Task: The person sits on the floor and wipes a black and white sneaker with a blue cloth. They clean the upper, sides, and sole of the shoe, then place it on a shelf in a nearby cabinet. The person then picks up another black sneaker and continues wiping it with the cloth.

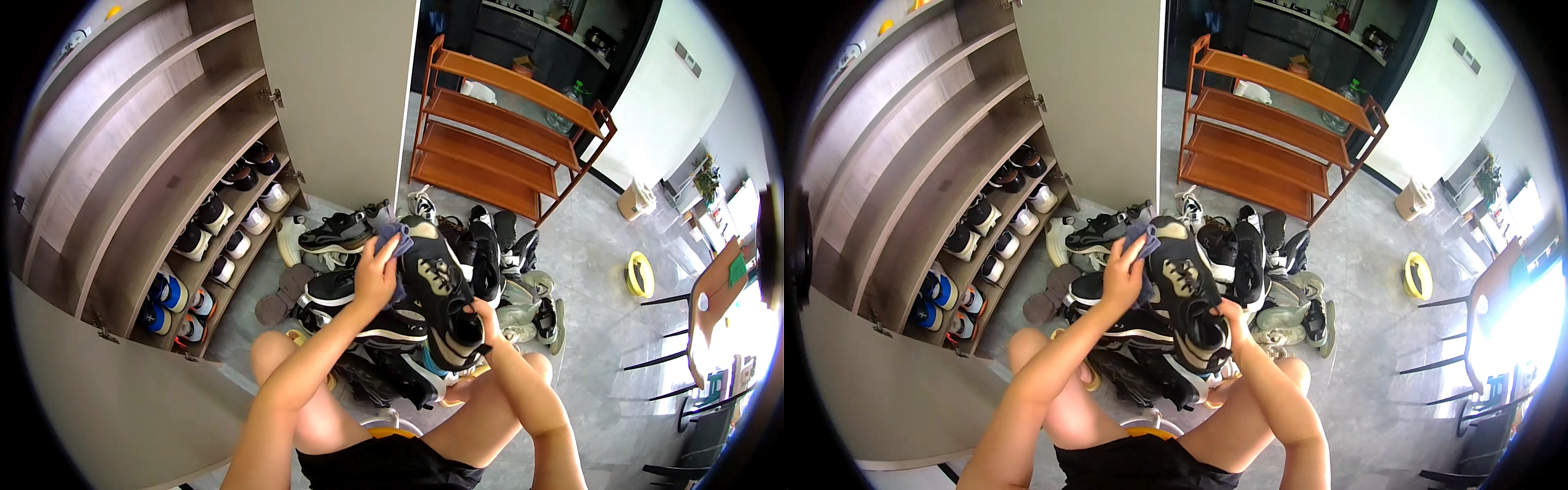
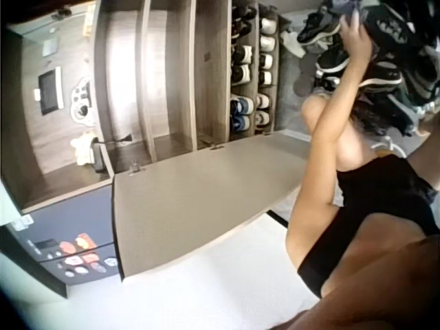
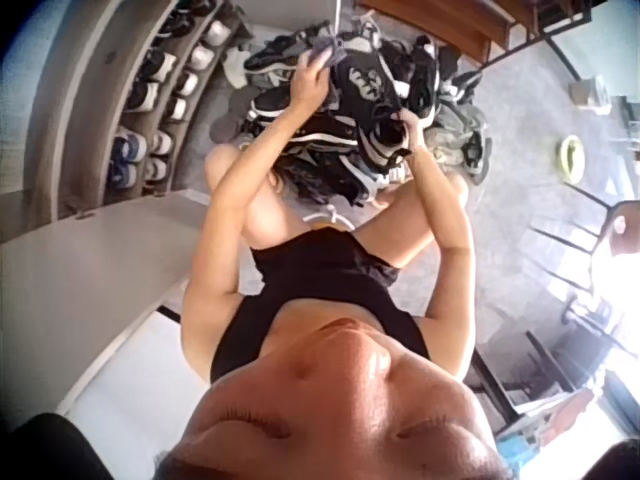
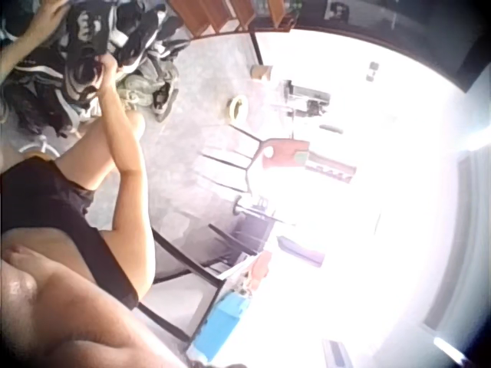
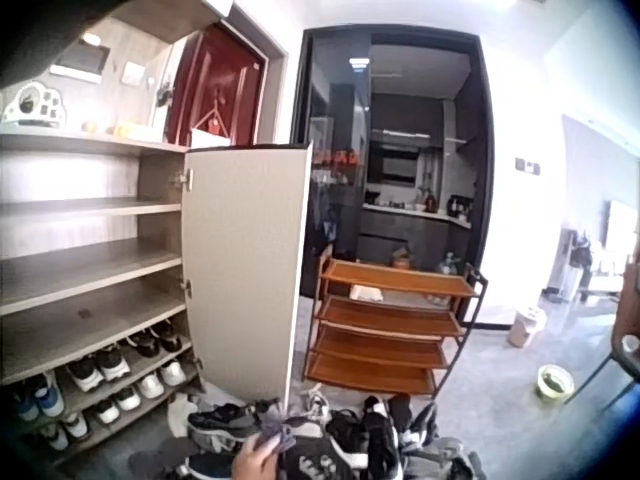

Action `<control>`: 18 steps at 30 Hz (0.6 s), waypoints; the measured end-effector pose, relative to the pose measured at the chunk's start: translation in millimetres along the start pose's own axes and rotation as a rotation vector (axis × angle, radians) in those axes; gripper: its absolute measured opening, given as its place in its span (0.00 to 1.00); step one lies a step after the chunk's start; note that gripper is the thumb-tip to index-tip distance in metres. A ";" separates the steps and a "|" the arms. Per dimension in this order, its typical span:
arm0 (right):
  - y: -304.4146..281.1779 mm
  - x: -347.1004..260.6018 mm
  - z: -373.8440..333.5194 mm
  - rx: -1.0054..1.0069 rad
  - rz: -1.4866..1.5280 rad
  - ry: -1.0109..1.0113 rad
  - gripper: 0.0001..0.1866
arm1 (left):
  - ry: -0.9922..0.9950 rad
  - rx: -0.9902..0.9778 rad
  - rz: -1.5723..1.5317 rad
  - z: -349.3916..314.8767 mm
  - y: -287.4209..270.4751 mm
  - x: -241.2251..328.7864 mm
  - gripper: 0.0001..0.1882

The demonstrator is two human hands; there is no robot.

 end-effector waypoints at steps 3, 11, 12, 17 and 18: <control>10.1 -3.0 -7.7 0.119 0.070 0.107 0.14 | 0.021 -0.023 -0.037 -26.8 4.1 22.8 0.24; -24.7 3.9 6.5 0.140 0.495 0.158 0.17 | 0.261 -0.344 -0.305 -66.5 -6.6 99.5 0.25; -24.1 4.6 6.5 0.202 0.464 0.157 0.15 | 0.242 -0.291 -0.226 -56.1 -10.2 88.1 0.24; 7.7 -3.1 -14.3 0.112 -0.047 -0.045 0.15 | 0.063 -0.018 0.079 -2.4 -10.2 2.4 0.22; 10.7 -1.3 -13.9 0.052 -0.064 -0.028 0.15 | 0.062 -0.027 0.119 0.6 -6.0 -7.8 0.22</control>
Point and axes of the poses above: each hand's wrist, its own z-axis towards the middle knuckle, its own y-axis out of the palm, x = y × z, the point moved 4 cm from there along z, towards the middle knuckle, and after that the axes turned 7 degrees about z, right-handed, at the moved point
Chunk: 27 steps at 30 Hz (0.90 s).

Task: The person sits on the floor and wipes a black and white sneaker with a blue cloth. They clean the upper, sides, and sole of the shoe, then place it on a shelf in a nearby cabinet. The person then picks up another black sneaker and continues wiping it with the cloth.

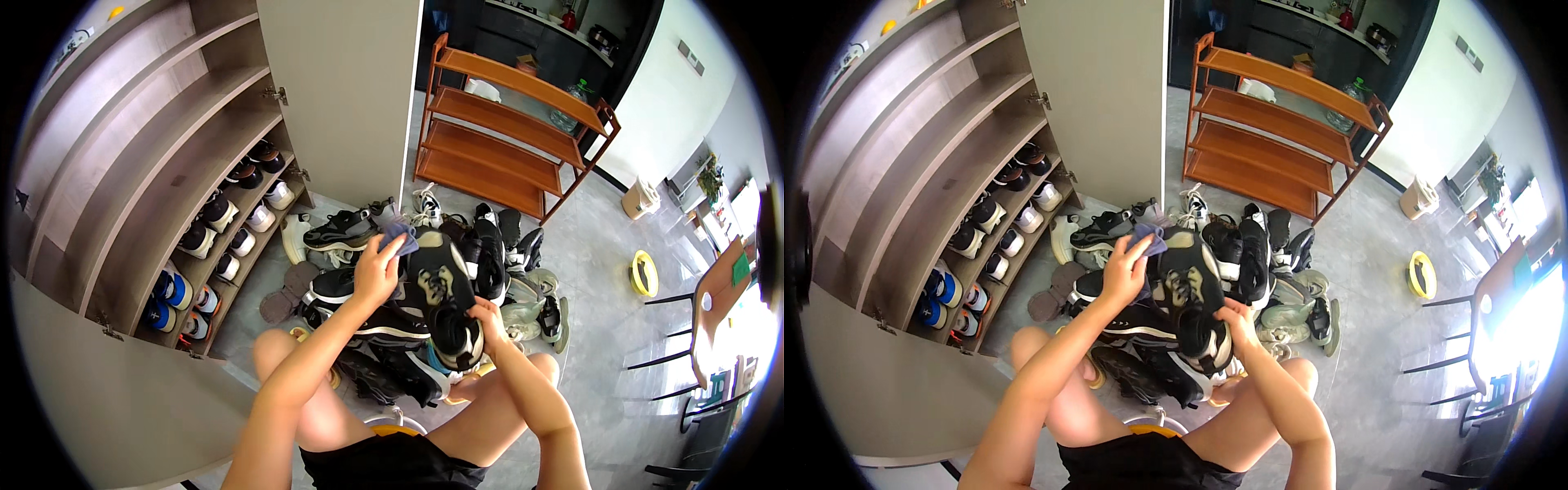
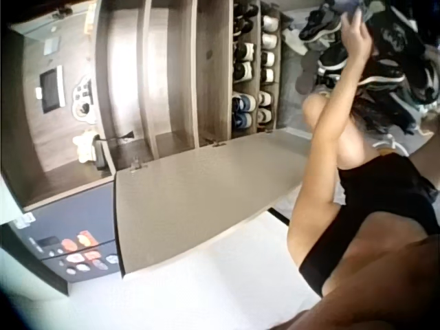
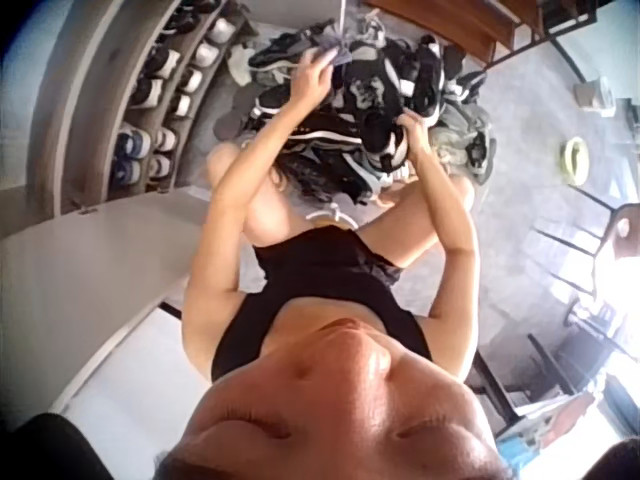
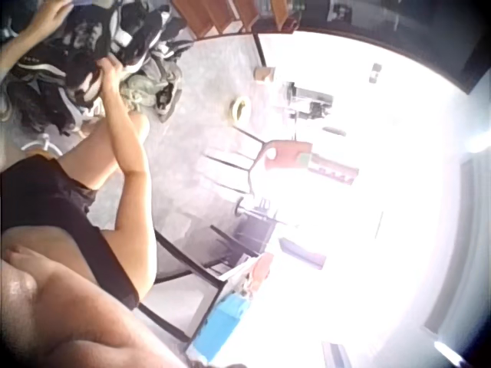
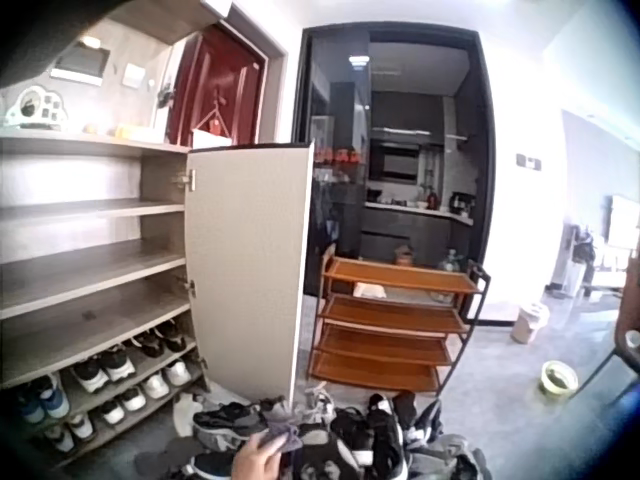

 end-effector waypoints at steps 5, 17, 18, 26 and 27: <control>6.3 -10.1 -5.5 0.057 0.021 -0.026 0.15 | 0.066 -0.138 -0.144 -35.2 15.2 41.3 0.22; -1.2 -8.8 -7.6 0.007 -0.271 -0.107 0.21 | 0.072 -0.036 -0.163 -15.4 -14.2 53.2 0.21; 9.2 -9.4 -10.4 -0.070 -0.309 -0.118 0.25 | 0.093 0.032 0.019 -4.8 -17.3 36.9 0.23; 12.9 1.3 -3.6 -0.096 -0.555 -0.103 0.21 | 0.206 -0.311 0.085 -38.1 20.5 56.7 0.25; 10.6 0.8 -2.5 -0.074 -0.621 -0.110 0.20 | 0.327 -0.330 -0.044 -44.6 18.7 71.9 0.26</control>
Point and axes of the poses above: each hand's wrist, its own z-axis towards the middle knuckle, its own y-axis out of the palm, x = y × z, the point moved 4 cm from there along z, towards the middle knuckle, and after that the axes turned 7 degrees about z, right-handed, at the moved point
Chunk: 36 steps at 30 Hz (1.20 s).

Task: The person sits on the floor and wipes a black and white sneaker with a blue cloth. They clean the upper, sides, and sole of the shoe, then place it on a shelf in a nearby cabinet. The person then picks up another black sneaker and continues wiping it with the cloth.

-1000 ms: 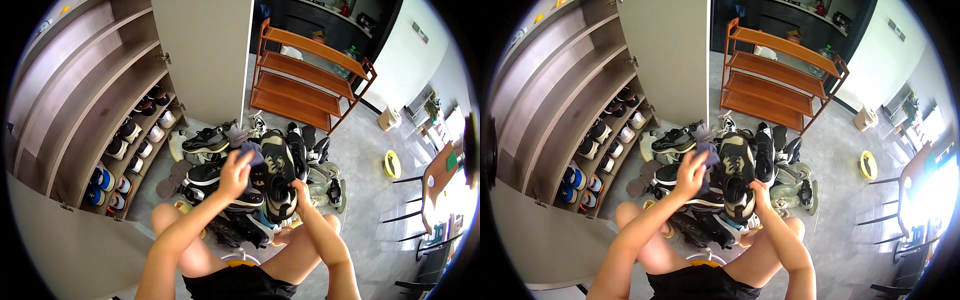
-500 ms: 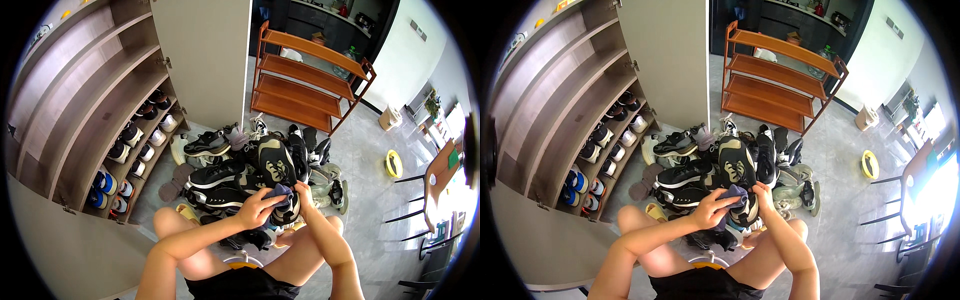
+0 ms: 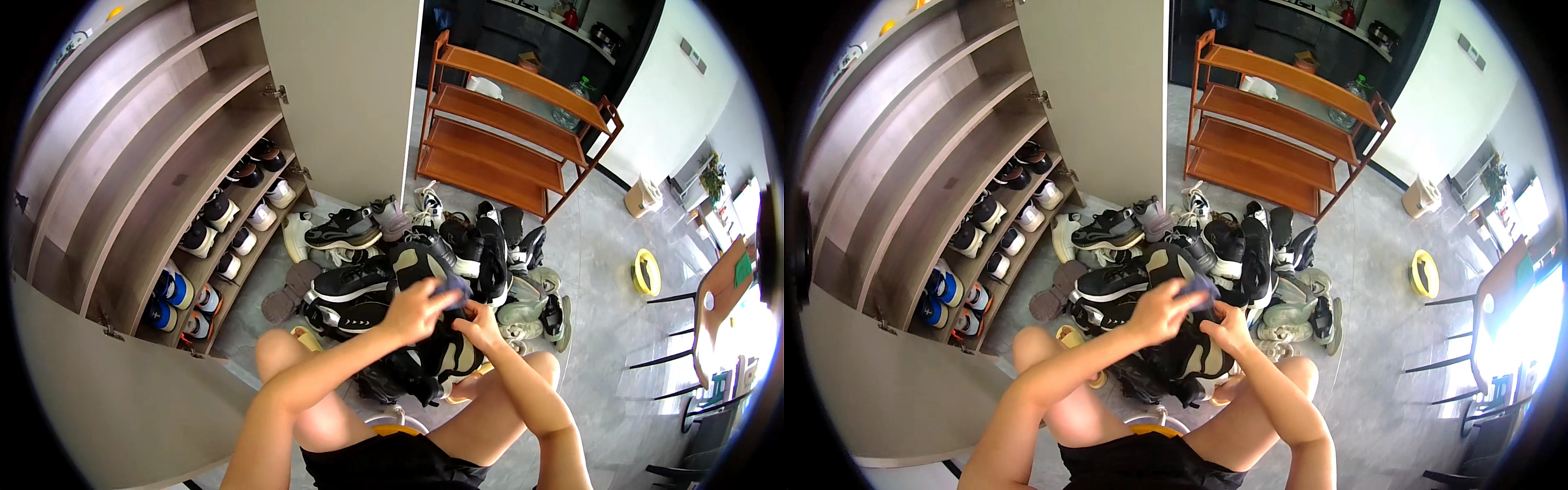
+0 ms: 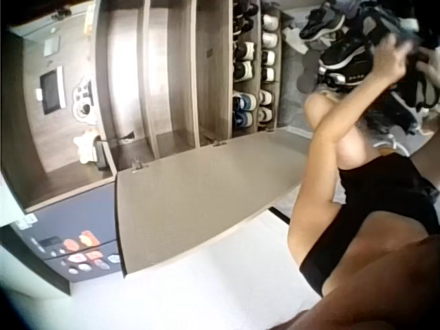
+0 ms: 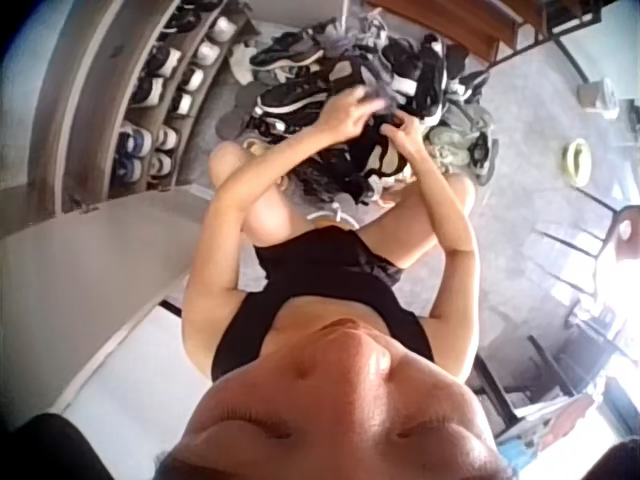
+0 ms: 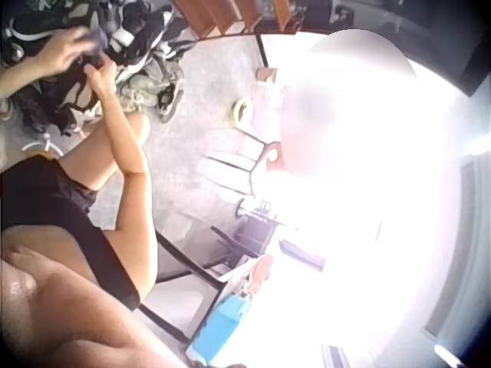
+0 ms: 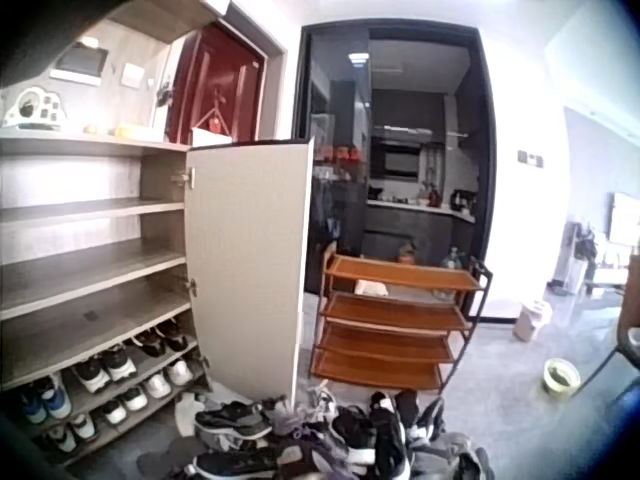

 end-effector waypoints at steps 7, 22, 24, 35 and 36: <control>1.3 10.5 -5.3 -0.014 -0.161 -0.174 0.25 | 0.020 0.031 0.239 3.5 -2.8 -17.7 0.25; -72.9 34.9 62.1 0.232 0.258 0.091 0.13 | -0.385 0.122 0.355 -8.5 -46.9 -110.3 0.24; -80.7 53.7 89.0 0.196 0.265 0.109 0.15 | -0.390 0.096 0.361 -13.2 -50.4 -112.4 0.24; -42.3 67.3 74.3 0.870 -0.825 -0.413 0.27 | -0.420 0.049 0.355 -26.0 -63.0 -123.1 0.23; -25.4 49.2 68.1 0.744 -0.747 -0.491 0.23 | -0.423 0.044 0.376 -29.5 -63.6 -124.2 0.24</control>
Point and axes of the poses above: each hand's wrist, its own z-axis towards the middle knuckle, its own y-axis out of the palm, x = y × z, the point moved 4 cm from there along z, towards the middle knuckle, and after that the axes turned 7 degrees about z, right-handed, at the moved point
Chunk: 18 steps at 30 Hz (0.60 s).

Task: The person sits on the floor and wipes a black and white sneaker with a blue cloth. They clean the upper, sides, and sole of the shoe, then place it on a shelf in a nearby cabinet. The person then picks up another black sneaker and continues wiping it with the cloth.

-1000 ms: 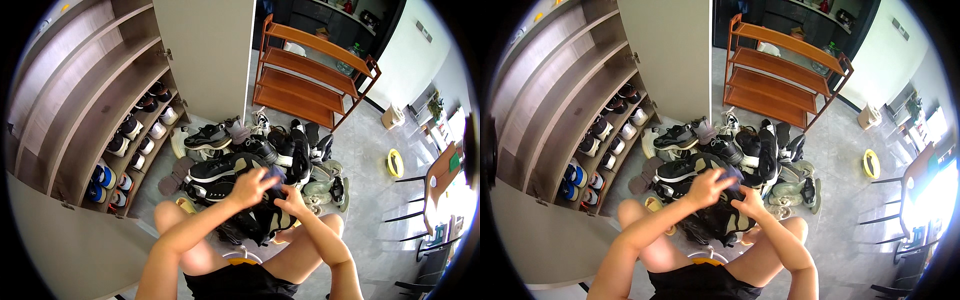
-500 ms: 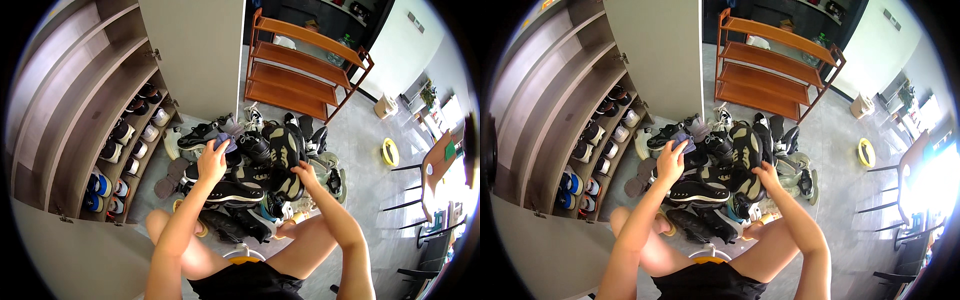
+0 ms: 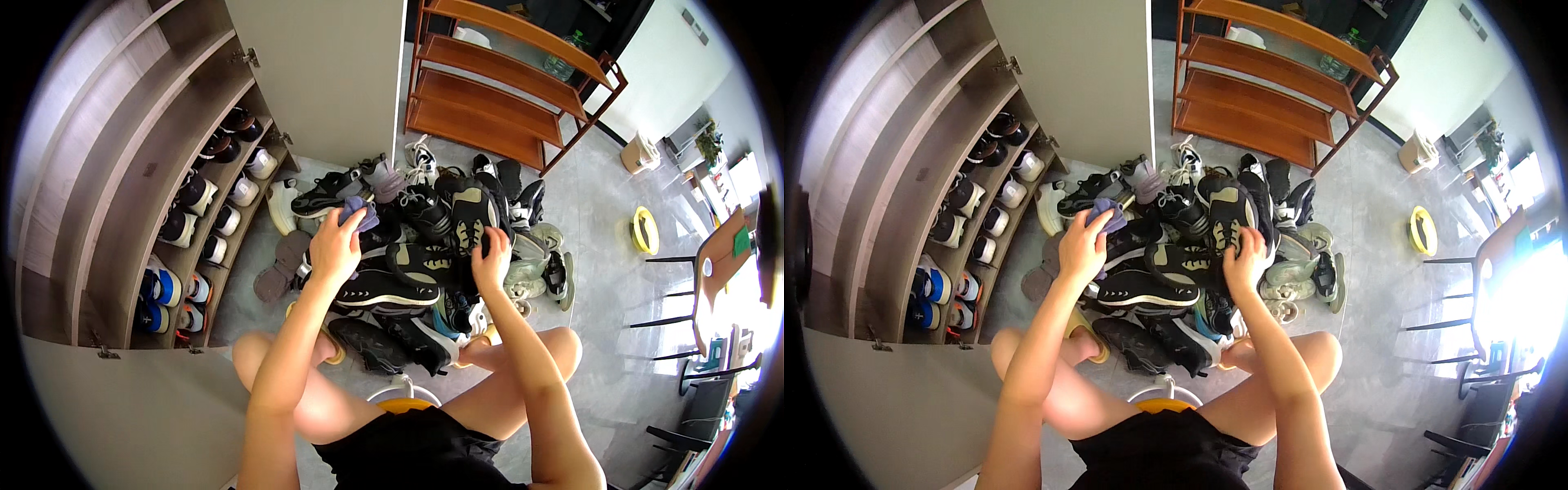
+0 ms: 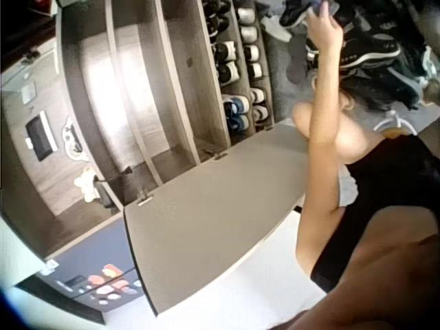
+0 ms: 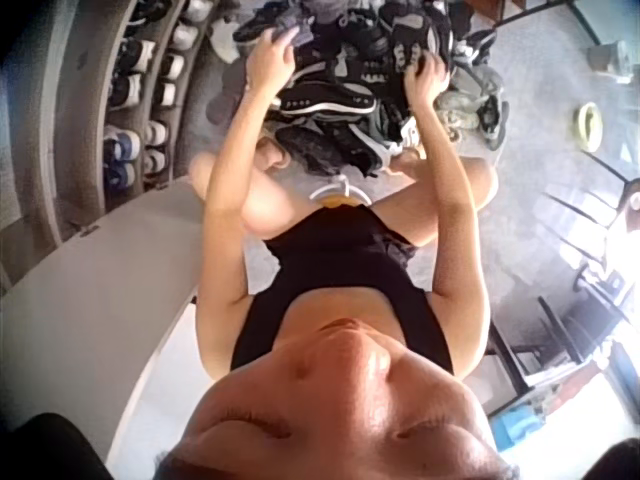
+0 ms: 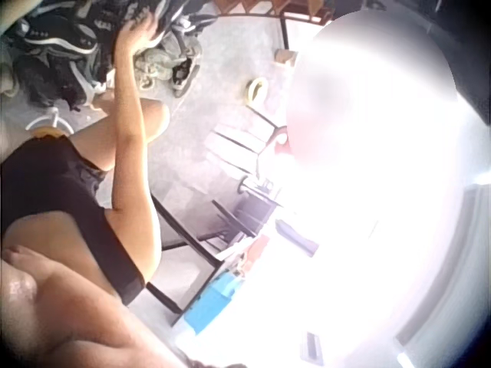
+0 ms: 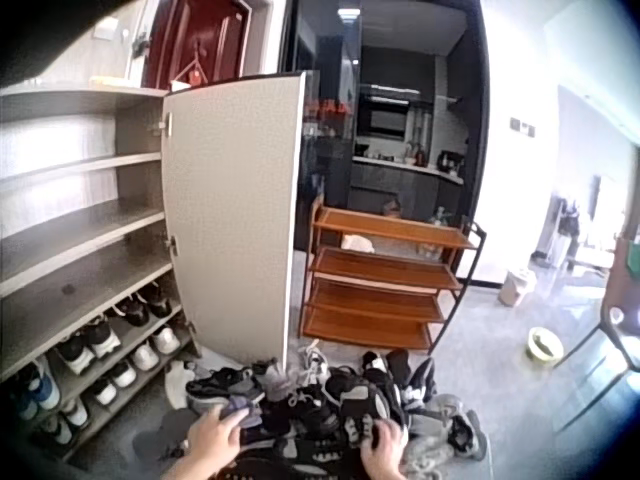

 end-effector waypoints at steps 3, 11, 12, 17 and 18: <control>14.7 -49.1 -20.1 -0.231 0.265 -0.138 0.11 | -0.003 -0.037 -0.028 1.2 -2.8 3.1 0.24; 130.4 -18.0 -86.7 -0.787 -0.674 -0.285 0.38 | -0.009 -0.022 -0.054 1.3 -15.6 2.5 0.24; 136.8 -16.6 -86.6 -0.772 -0.702 -0.285 0.42 | -0.006 -0.009 -0.052 -0.9 -17.0 -0.2 0.24; 145.8 -19.8 -73.8 -0.850 -0.600 -0.227 0.45 | 0.006 0.013 -0.052 -7.3 -23.2 -8.4 0.24; 143.8 -21.2 -70.6 -0.858 -0.548 -0.176 0.37 | 0.004 0.012 -0.060 -6.7 -23.4 -8.9 0.24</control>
Point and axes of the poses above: each hand's wrist, its own z-axis towards the middle knuckle, its own y-axis out of the palm, x = y × z, the point moved 4 cm from there along z, towards the middle knuckle, and after that the axes turned 7 degrees about z, right-handed, at the moved point
